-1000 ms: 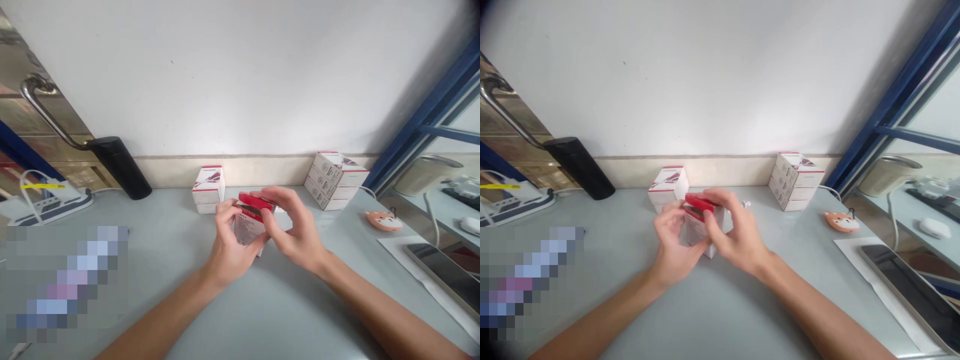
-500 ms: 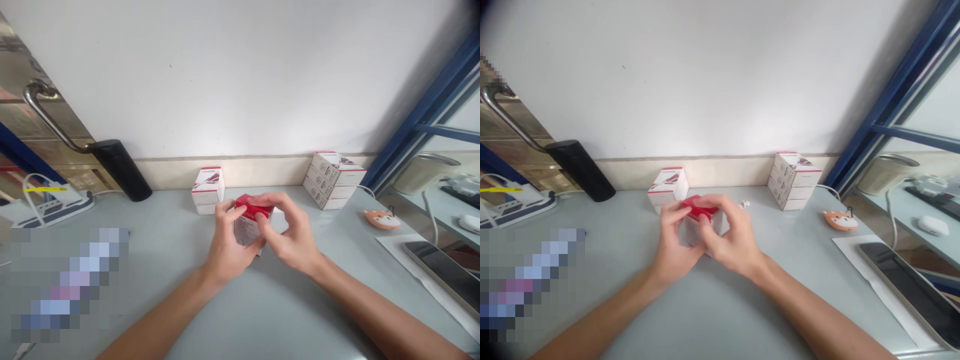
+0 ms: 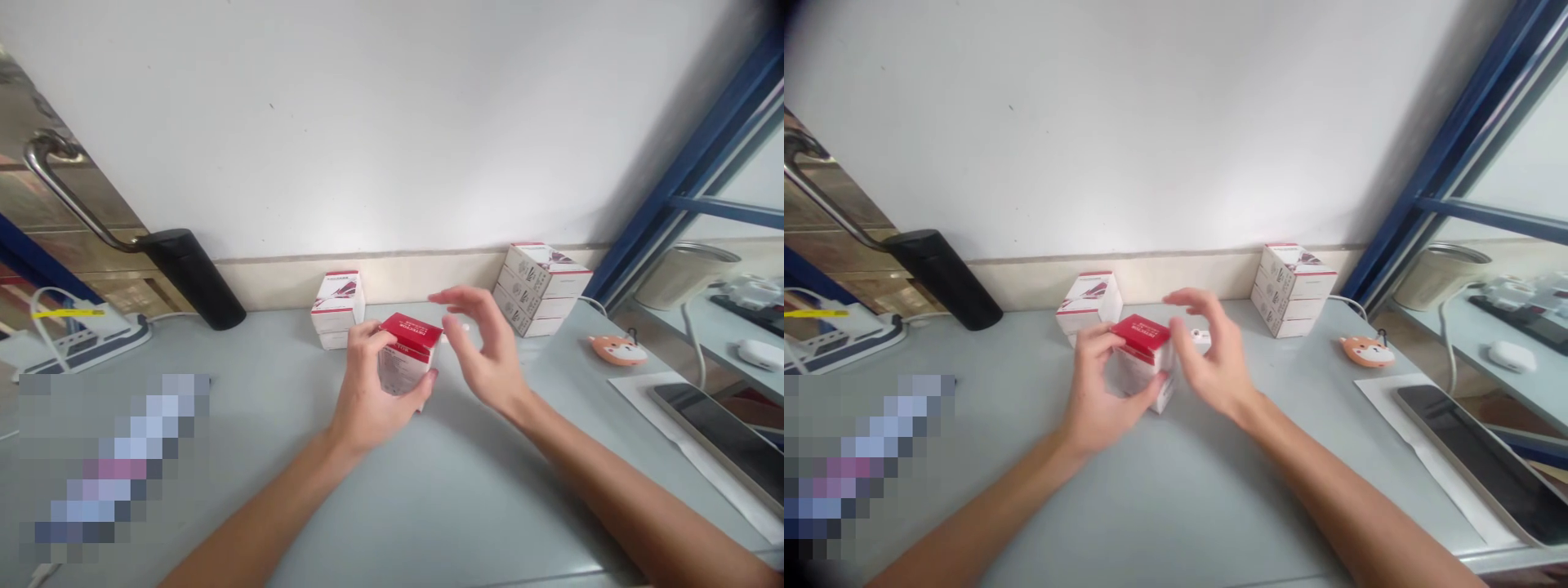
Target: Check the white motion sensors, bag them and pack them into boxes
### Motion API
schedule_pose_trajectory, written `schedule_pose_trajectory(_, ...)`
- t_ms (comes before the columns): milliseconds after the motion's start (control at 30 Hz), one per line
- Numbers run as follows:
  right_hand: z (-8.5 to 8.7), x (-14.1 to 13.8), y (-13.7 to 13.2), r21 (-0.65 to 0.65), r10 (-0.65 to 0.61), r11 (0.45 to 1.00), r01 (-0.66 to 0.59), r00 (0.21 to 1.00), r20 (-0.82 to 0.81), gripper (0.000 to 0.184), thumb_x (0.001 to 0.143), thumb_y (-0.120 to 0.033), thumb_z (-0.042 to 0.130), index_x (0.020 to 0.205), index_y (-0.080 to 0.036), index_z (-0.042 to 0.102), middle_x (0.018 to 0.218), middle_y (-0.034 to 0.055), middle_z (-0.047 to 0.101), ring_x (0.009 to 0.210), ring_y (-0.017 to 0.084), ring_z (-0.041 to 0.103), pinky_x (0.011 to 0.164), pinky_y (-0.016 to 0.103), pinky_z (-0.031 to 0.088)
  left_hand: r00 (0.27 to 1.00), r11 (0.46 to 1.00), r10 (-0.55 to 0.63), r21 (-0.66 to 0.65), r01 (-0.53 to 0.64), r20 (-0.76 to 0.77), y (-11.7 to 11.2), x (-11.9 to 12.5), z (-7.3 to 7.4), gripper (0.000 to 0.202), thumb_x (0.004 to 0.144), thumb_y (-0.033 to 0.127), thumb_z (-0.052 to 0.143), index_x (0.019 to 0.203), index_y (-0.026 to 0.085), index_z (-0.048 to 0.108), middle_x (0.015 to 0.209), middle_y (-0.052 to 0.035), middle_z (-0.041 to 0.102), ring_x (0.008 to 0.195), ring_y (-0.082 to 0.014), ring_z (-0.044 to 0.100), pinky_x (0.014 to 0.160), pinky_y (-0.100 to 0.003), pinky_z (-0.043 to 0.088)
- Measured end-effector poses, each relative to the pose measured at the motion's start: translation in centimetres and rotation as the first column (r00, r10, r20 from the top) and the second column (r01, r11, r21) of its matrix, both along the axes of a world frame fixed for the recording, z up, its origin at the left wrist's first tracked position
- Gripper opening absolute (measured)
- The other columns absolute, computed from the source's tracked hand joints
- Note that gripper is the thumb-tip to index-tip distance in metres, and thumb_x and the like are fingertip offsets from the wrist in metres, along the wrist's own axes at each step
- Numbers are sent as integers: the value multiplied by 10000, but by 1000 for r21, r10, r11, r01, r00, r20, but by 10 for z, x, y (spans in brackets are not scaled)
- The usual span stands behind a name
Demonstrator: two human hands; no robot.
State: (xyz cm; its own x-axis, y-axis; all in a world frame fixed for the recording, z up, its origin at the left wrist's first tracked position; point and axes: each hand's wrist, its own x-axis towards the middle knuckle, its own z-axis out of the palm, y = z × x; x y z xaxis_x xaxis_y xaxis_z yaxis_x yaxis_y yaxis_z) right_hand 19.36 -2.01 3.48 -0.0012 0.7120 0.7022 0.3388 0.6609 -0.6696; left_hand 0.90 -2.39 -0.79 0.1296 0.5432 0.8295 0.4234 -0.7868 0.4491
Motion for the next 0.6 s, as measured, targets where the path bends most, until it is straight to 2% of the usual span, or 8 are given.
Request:
schedule_pose_trajectory(67, -7, 13, 16, -101, -149, 981, 164, 978, 146, 198, 979, -230, 556, 1148, -265, 653, 1215, 57, 743, 1164, 276, 675, 1011, 485, 529, 999, 999, 46, 15, -46, -4, 0, 0, 3, 647, 788, 189, 852, 1299, 259, 462, 1316, -121, 499, 1293, -291, 549, 1028, -487, 556)
schedule_pose_trajectory(133, -20, 26, 32, -167, -201, 945, 281, 903, 381, 195, 945, -222, 580, 1103, -251, 689, 1180, 72, 756, 1177, 313, 653, 987, 500, 525, 997, 996, 75, 40, -75, 0, 1, -1, 4, 635, 797, 192, 850, 1299, 261, 467, 1327, -122, 498, 1304, -287, 535, 1034, -484, 551)
schedule_pose_trajectory(233, -42, 38, 49, -162, -152, 938, 307, 782, 605, 198, 931, -208, 589, 1072, -236, 725, 1126, 89, 769, 1223, 337, 620, 1036, 512, 487, 995, 993, 97, 65, -97, 2, 4, -2, 5, 616, 807, 195, 847, 1294, 265, 476, 1335, -120, 497, 1293, -280, 536, 1034, -488, 555)
schedule_pose_trajectory(300, -49, 39, 52, -141, -144, 945, 295, 762, 632, 202, 945, -218, 583, 1084, -233, 729, 1105, 88, 770, 1205, 333, 627, 1061, 519, 467, 994, 992, 108, 63, -107, -9, 5, -3, 7, 606, 814, 199, 843, 1295, 266, 482, 1324, -118, 512, 1288, -277, 541, 1029, -481, 562)
schedule_pose_trajectory(367, -45, 37, 49, -104, -174, 955, 278, 808, 562, 204, 977, -256, 568, 1119, -238, 714, 1132, 87, 762, 1174, 321, 644, 1053, 519, 469, 993, 992, 111, 56, -110, -26, 5, -3, 10, 597, 832, 195, 827, 1314, 268, 483, 1316, -116, 530, 1294, -274, 548, 1033, -467, 566)
schedule_pose_trajectory(467, -24, 29, 32, -36, -145, 986, 163, 942, 302, 240, 1037, -369, 530, 1201, -256, 663, 1225, 93, 725, 1180, 292, 650, 1050, 499, 484, 991, 991, 119, 67, -115, -63, 1, -2, 13, 589, 849, 184, 806, 1345, 265, 498, 1322, -115, 553, 1285, -268, 579, 1066, -460, 559)
schedule_pose_trajectory(533, -9, 21, 17, -43, 68, 997, -63, 988, 137, 316, 1051, -449, 516, 1305, -284, 602, 1329, 93, 676, 1223, 277, 636, 1067, 484, 497, 987, 988, 133, 89, -125, -91, -1, -1, 14, 589, 849, 177, 802, 1358, 263, 518, 1339, -113, 562, 1272, -266, 605, 1088, -458, 556)
schedule_pose_trajectory(600, 0, 11, 4, -134, 282, 952, -276, 959, 25, 432, 1032, -487, 563, 1428, -323, 504, 1422, 86, 625, 1251, 266, 628, 1065, 473, 520, 985, 985, 138, 119, -124, -109, -3, 0, 13, 596, 845, 162, 797, 1370, 266, 536, 1360, -108, 562, 1261, -264, 631, 1095, -447, 565)
